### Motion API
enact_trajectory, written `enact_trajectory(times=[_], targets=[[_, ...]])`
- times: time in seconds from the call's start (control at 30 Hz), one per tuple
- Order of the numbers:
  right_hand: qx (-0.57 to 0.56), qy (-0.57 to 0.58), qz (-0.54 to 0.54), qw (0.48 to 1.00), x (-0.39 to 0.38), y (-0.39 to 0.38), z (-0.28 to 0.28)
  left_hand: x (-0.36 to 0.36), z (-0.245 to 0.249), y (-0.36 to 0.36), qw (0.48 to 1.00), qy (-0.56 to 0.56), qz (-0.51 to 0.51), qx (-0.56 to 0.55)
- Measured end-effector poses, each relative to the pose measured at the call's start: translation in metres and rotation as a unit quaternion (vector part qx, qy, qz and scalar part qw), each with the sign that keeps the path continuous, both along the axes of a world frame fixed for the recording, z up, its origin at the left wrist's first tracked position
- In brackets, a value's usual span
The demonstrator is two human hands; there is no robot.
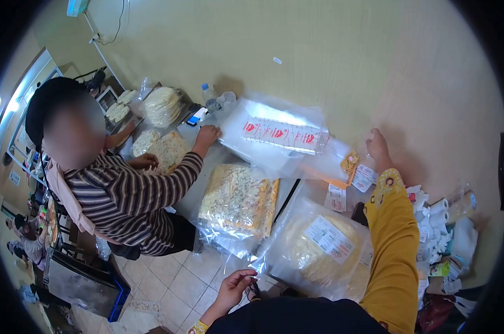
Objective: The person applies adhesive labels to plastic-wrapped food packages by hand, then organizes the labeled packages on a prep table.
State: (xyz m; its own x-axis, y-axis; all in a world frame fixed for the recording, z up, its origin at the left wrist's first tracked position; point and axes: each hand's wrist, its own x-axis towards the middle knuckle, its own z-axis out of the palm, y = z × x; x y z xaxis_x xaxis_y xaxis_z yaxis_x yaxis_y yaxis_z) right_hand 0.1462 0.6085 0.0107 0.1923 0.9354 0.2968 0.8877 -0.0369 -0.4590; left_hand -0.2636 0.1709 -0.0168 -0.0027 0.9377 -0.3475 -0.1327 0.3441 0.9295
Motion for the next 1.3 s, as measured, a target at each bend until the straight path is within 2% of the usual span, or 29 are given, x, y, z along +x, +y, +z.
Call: enact_trajectory(times=[0.03, 0.13, 0.33, 0.43, 0.63, 0.73, 0.83, 0.87, 0.93, 1.0, 1.07, 1.1, 1.13, 1.17, 1.23, 1.3], targets=[[-0.014, 0.019, -0.013, 1.000, -0.003, -0.004, 0.009, -0.004, 0.000, -0.002, 1.000, -0.001, 0.004, -0.004], [0.058, 0.017, 0.042, 0.997, -0.012, -0.026, 0.028, -0.016, -0.001, -0.004, 1.000, -0.018, 0.005, 0.001], [0.057, 0.119, 0.127, 0.983, -0.029, -0.097, 0.075, -0.052, -0.009, -0.001, 0.999, -0.022, -0.036, 0.018], [0.076, 0.133, 0.117, 0.981, -0.051, -0.158, 0.107, -0.071, -0.013, 0.002, 0.998, -0.031, -0.056, 0.026], [0.190, 0.051, 0.046, 0.979, -0.067, -0.275, 0.147, -0.102, -0.015, 0.008, 0.994, -0.053, -0.087, 0.042], [0.221, 0.088, -0.006, 0.971, -0.081, -0.345, 0.145, -0.108, -0.015, 0.009, 0.991, -0.066, -0.104, 0.054], [0.268, 0.045, -0.111, 0.956, -0.107, -0.422, 0.126, -0.113, -0.018, 0.009, 0.989, -0.058, -0.126, 0.043], [0.279, 0.065, -0.136, 0.948, -0.116, -0.445, 0.117, -0.119, -0.031, 0.011, 0.988, -0.074, -0.134, 0.033], [0.271, 0.243, -0.214, 0.906, -0.134, -0.484, 0.087, -0.126, -0.048, 0.014, 0.984, -0.095, -0.148, 0.016], [0.323, 0.255, -0.228, 0.883, -0.145, -0.506, 0.056, -0.117, -0.049, 0.020, 0.980, -0.101, -0.171, 0.001], [0.246, 0.171, -0.219, 0.929, -0.147, -0.534, 0.038, -0.099, -0.012, 0.021, 0.967, 0.066, -0.245, 0.014], [0.284, 0.152, -0.236, 0.917, -0.148, -0.543, 0.039, -0.090, 0.000, 0.022, 0.949, 0.150, -0.274, 0.028], [0.319, 0.135, -0.244, 0.906, -0.148, -0.548, 0.040, -0.081, -0.005, 0.027, 0.973, 0.010, -0.226, -0.052], [0.354, 0.122, -0.244, 0.895, -0.146, -0.550, 0.039, -0.078, -0.005, 0.029, 0.973, 0.039, -0.223, -0.053], [0.376, 0.125, -0.290, 0.871, -0.133, -0.560, 0.034, -0.048, 0.040, 0.028, 0.972, 0.097, -0.207, -0.052], [0.406, 0.114, -0.345, 0.838, -0.114, -0.572, 0.034, -0.047, 0.017, 0.039, 0.978, 0.071, -0.195, 0.008]])
